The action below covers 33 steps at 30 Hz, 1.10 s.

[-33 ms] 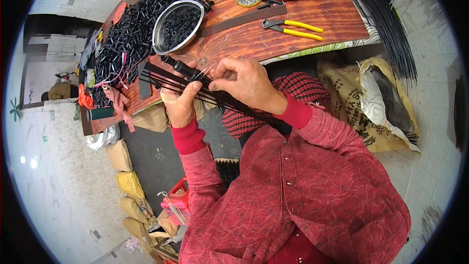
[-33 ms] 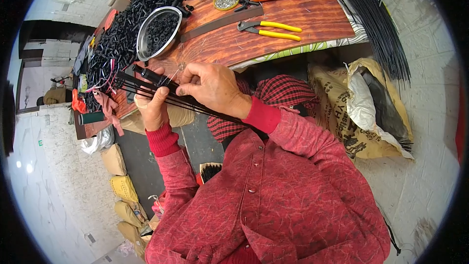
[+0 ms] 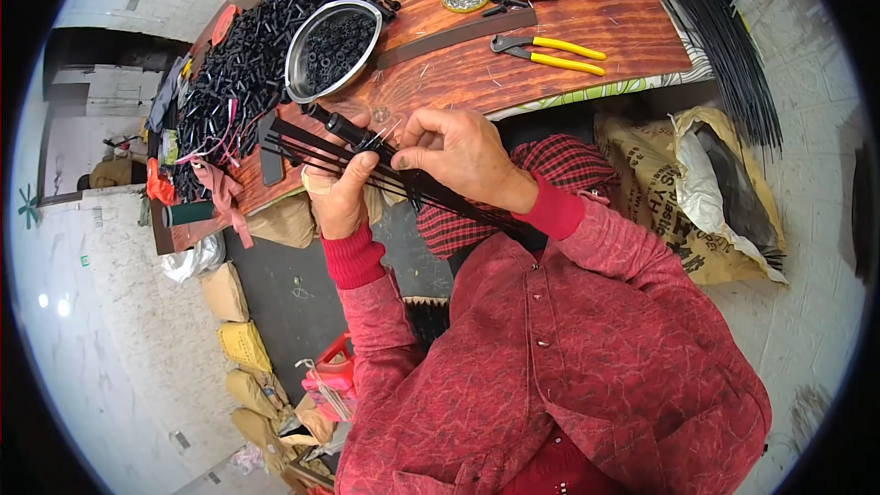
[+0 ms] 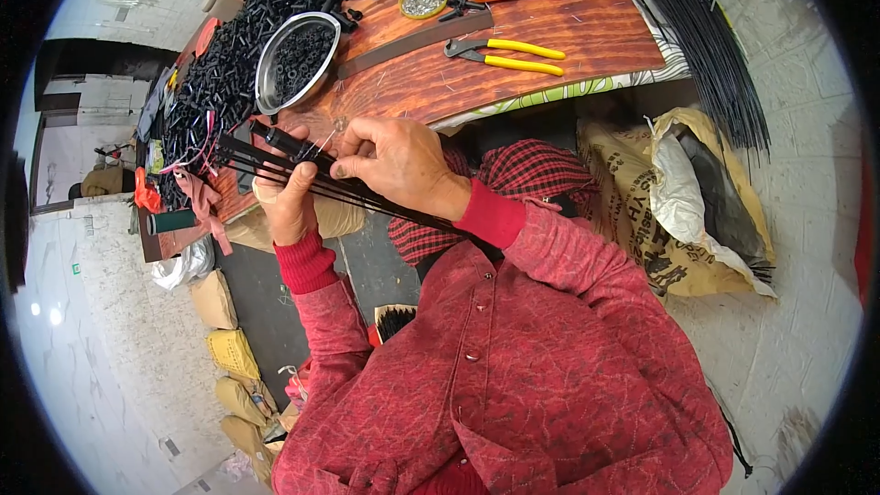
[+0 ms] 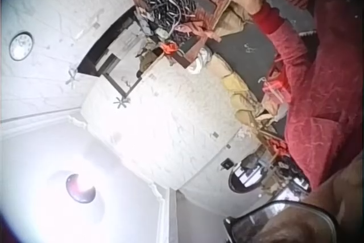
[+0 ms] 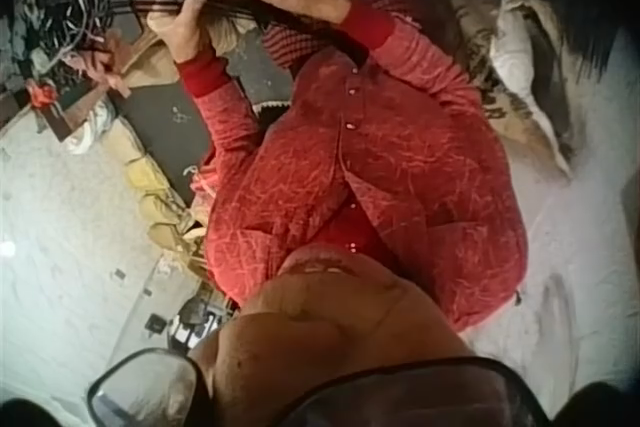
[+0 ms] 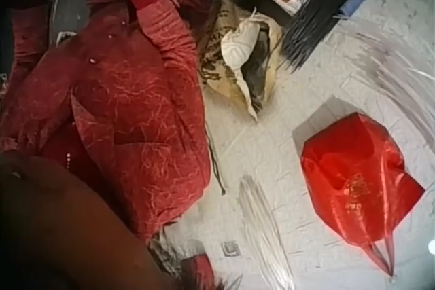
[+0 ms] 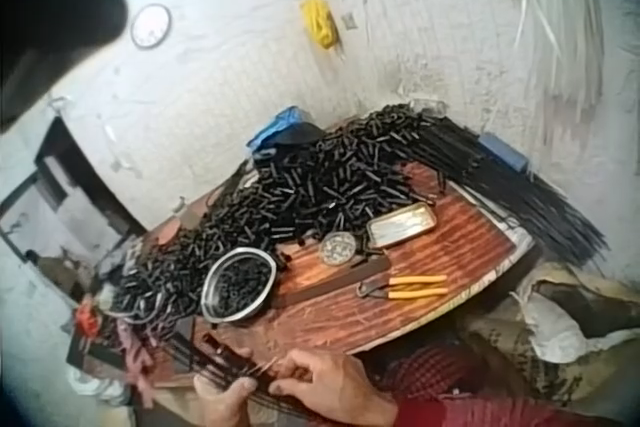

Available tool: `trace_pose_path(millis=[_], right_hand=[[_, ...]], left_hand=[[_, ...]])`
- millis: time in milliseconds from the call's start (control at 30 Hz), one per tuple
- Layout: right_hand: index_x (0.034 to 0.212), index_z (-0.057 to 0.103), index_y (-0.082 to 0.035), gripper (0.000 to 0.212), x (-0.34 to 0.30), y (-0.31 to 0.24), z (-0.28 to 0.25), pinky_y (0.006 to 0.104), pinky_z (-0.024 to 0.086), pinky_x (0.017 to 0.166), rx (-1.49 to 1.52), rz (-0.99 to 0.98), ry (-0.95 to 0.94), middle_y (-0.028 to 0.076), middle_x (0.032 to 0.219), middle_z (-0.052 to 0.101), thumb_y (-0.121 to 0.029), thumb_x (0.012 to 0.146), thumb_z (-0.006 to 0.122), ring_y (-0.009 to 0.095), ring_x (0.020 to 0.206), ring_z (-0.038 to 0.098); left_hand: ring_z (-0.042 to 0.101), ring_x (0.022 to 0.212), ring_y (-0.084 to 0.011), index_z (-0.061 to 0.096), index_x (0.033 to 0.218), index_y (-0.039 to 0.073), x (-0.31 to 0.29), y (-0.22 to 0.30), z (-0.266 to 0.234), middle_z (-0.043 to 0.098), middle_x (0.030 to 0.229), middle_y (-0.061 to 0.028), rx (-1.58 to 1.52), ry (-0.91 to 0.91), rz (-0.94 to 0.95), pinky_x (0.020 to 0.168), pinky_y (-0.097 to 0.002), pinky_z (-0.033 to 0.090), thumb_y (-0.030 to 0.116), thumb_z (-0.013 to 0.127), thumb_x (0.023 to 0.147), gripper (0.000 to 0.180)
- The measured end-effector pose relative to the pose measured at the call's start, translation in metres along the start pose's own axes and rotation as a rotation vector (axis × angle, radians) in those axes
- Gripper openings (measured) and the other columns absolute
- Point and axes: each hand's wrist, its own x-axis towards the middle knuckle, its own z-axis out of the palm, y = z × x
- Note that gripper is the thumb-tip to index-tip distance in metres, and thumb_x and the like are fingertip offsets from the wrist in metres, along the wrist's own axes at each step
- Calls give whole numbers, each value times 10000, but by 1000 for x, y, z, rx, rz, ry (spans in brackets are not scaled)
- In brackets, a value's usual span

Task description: Assembling and trimming black plastic components or cable bundles at a workbench.

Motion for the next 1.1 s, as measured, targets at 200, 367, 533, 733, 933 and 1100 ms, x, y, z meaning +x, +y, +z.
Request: trace_pose_path(millis=[200,367,533,733,933,1100], right_hand=[[811,638,-41,223,0,-1,-1,263,472,538,-96,-59,30,29,666,649,-193,763,792,107,583,616],[808,632,-50,240,0,-10,-7,282,467,514,-84,-110,53,47,664,647,-234,777,783,148,558,623],[788,607,-54,250,3,-13,-7,344,447,471,-238,-203,148,108,651,622,-271,835,722,250,550,625],[788,588,-51,204,3,-3,1,402,429,469,-388,-249,259,129,620,588,-217,873,671,331,569,606],[826,613,-40,207,-2,-7,-15,327,462,532,-93,-156,41,78,646,600,-218,839,719,219,587,625],[876,634,-18,193,-4,4,-10,259,482,584,-46,-131,59,52,743,643,-148,805,756,128,637,626]], left_hand=[[611,923,-149,590,1212,-54,-3,1,9,646,1094,-94,30,4,-24,852,-282,490,41,732,805,442],[608,942,-143,583,1222,-47,-6,1,12,646,1097,-85,38,-5,-8,858,-272,481,45,710,833,419],[603,937,-132,589,1209,-40,-4,2,15,649,1086,-71,123,-26,22,858,-260,473,52,709,837,401],[601,923,-130,599,1190,-40,-3,4,20,650,1071,-71,93,-30,35,853,-255,470,43,711,827,389],[610,919,-145,598,1187,-45,-1,2,21,648,1072,-83,48,1,16,855,-272,483,35,724,809,406],[623,904,-159,609,1149,-37,5,-1,25,652,1045,-83,-32,36,40,844,-291,501,-19,731,783,386]])
